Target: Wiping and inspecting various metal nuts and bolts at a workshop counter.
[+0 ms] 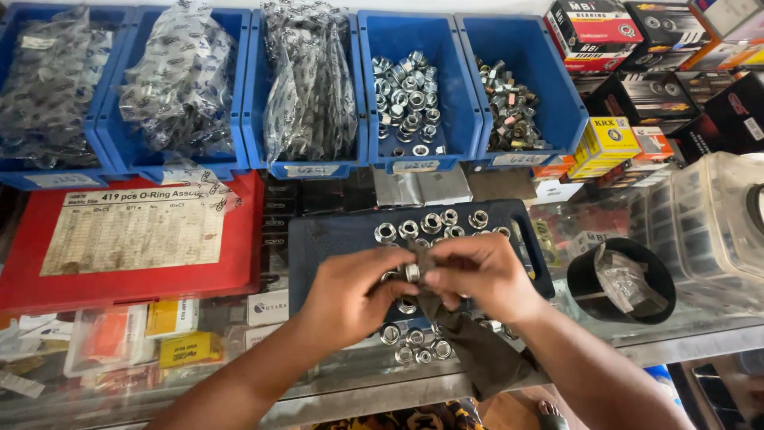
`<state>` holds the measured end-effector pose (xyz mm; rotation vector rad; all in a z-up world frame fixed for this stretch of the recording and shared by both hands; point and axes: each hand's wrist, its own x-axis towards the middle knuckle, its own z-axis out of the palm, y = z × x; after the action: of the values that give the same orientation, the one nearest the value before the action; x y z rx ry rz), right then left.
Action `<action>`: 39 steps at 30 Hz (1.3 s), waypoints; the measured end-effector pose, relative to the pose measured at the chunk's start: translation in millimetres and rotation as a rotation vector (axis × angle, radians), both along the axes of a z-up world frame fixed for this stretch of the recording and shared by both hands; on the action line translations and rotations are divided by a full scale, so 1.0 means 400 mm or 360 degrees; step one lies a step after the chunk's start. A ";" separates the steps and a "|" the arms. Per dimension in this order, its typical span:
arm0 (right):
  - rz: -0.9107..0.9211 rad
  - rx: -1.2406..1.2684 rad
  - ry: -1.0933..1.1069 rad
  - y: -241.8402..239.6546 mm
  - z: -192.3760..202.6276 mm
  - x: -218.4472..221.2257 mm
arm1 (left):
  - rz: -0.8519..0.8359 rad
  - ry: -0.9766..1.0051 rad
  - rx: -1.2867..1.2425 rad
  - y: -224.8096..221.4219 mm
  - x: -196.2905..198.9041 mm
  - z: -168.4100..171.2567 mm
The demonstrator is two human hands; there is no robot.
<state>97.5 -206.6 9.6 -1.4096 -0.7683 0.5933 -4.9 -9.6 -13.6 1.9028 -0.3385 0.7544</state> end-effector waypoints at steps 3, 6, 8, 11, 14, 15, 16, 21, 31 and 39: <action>-0.0047 0.0008 -0.0086 -0.001 0.015 -0.005 | -0.0006 -0.0039 -0.0029 0.002 0.009 -0.021; -0.0266 0.0098 -0.1280 0.032 0.048 -0.029 | -0.0166 0.0280 -0.0443 0.019 0.002 0.009; -0.0228 0.0070 -0.1443 0.042 0.057 -0.033 | -0.0401 0.0468 -0.0704 0.030 0.011 -0.016; -0.0157 0.0034 -0.1651 0.037 0.044 -0.028 | -0.0726 0.0712 -0.1018 0.042 0.019 -0.030; -0.0190 0.0028 -0.1650 0.023 0.001 -0.031 | -0.0855 0.0773 -0.1074 0.041 0.024 -0.041; -0.0251 0.0033 -0.1606 0.020 -0.017 -0.034 | -0.0890 0.0775 -0.1078 0.040 0.026 -0.047; -0.0254 0.0035 -0.1607 0.025 -0.011 -0.038 | -0.0892 0.0776 -0.1075 0.037 0.023 -0.045; -0.0379 -0.0053 -0.1453 0.039 0.004 -0.043 | -0.0571 0.0606 -0.0780 0.019 0.013 -0.029; -0.0539 0.0113 -0.1278 0.038 0.027 -0.035 | -0.0323 0.0653 -0.1187 0.036 0.052 -0.081; -0.0484 -0.0107 -0.1622 0.050 0.014 -0.054 | -0.0685 0.0758 -0.1423 0.026 0.030 -0.050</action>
<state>76.1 -186.5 15.0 -1.8385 -1.2840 -0.4036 7.2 0.9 -33.7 1.0461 -0.0698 0.0919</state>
